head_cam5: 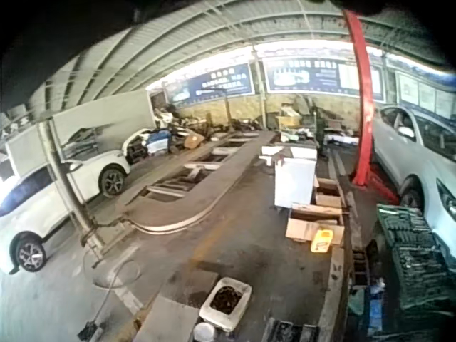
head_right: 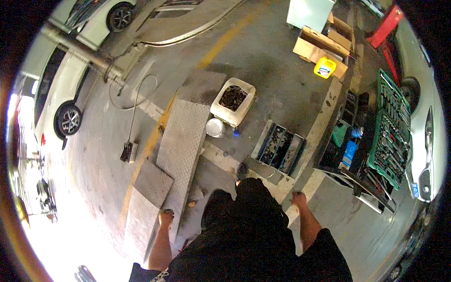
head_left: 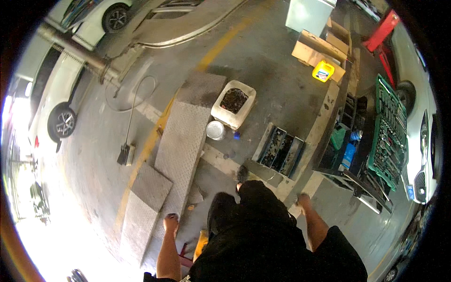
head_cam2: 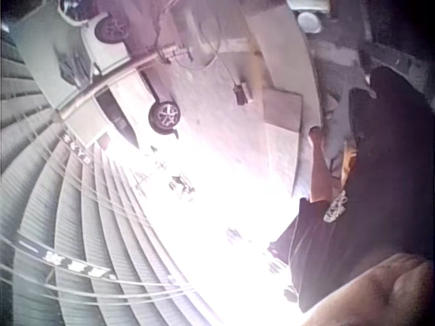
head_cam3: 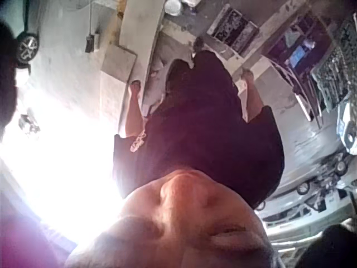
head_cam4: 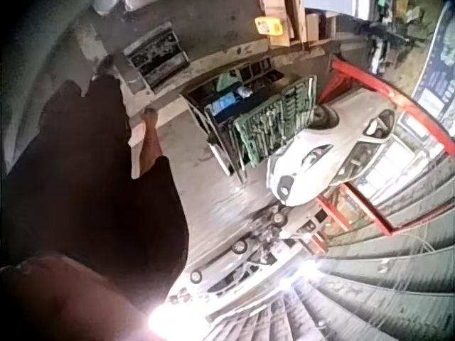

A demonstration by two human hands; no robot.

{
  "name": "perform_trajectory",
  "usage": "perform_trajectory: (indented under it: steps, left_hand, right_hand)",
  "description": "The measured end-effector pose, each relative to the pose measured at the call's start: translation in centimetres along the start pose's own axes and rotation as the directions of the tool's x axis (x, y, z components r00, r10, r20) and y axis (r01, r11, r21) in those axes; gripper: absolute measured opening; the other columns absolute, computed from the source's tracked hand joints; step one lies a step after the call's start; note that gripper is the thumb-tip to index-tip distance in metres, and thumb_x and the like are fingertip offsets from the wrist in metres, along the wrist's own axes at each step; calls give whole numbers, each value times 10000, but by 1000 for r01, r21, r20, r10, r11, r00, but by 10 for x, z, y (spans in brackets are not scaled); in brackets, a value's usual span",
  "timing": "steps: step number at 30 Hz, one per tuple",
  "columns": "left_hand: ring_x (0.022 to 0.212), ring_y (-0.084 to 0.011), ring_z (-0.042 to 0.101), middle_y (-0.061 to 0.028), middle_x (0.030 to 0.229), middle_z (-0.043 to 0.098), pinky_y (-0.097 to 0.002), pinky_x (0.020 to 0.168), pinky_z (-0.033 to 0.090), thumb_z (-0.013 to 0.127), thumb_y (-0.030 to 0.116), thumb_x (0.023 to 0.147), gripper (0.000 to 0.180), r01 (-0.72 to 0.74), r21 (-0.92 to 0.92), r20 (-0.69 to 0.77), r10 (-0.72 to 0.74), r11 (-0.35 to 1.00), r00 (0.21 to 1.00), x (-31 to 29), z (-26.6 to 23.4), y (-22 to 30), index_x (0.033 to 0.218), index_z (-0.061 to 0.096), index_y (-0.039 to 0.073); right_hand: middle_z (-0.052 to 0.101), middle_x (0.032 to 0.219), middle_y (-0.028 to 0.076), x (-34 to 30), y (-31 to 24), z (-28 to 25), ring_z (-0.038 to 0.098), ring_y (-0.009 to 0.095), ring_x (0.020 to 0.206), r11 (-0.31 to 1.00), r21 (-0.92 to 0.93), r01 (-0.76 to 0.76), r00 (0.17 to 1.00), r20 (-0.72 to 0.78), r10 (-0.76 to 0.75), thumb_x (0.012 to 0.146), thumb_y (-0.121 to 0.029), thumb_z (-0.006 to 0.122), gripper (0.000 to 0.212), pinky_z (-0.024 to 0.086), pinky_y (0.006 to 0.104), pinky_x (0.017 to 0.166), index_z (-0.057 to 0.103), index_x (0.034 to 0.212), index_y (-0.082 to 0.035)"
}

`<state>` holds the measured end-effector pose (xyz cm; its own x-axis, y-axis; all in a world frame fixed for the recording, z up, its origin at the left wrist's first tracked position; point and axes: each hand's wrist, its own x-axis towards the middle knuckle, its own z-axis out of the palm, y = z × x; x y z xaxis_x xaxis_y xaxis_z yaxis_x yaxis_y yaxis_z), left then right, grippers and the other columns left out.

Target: The person works on a vehicle's rear drum brake assembly. They remove and install brake shoes and hardware, retrieve a small part from a bin, and use a pneumatic impact wrench to tighten a nut on the wheel hub.

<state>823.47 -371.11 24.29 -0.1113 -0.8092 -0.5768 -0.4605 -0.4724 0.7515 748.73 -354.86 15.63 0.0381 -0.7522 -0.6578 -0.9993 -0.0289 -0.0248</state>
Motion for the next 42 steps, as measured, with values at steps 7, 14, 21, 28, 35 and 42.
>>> perform_trajectory:
  steps: [7,14,21,28,35,42]
  left_hand:
    - [853,-364,649,-183,893,675,-426,756,512,620,307,792,287,49,622,-86,6,782,996,178,56,217,928,680,61]
    - [911,-387,621,-216,942,652,-452,789,498,586,256,812,275,-189,719,163,103,669,981,406,74,261,969,653,41]
    - [954,-383,595,-218,1027,622,-457,826,478,596,228,834,298,-188,636,322,-36,748,946,595,216,293,1042,615,15]
    - [1003,-382,563,-195,1051,610,-458,864,466,592,196,816,276,-390,709,377,151,588,914,736,348,260,1021,614,13]
    - [1104,-380,506,-190,1145,571,-456,944,440,614,180,795,330,-562,693,485,285,451,827,791,406,218,1096,599,46]
    - [1100,-405,502,-266,1171,516,-473,919,446,622,310,839,414,-399,725,252,324,561,912,839,480,214,1110,577,0]
  right_hand:
    - [621,896,117,107,-74,-325,623,227,777,-126,992,-17,876,75,476,938,-305,564,360,513,378,709,551,1080,26]
    - [624,1065,112,242,-132,-362,592,222,965,20,975,-223,832,180,525,925,-344,515,369,450,384,812,624,1064,-20]
    - [584,846,107,409,-183,-297,623,231,787,-819,518,-247,794,593,136,921,-289,552,298,491,385,753,558,1017,-7]
    - [572,754,91,536,-196,-231,605,229,700,-967,229,-108,760,647,69,925,-278,537,238,492,374,709,530,932,-40]
    - [552,784,57,574,-194,-204,614,195,666,-962,212,-172,752,659,11,921,-285,548,263,511,333,628,536,1017,-40]
    - [514,758,20,588,-181,-208,608,164,669,-960,187,-207,793,606,-53,903,-336,595,297,504,322,618,534,992,-60]
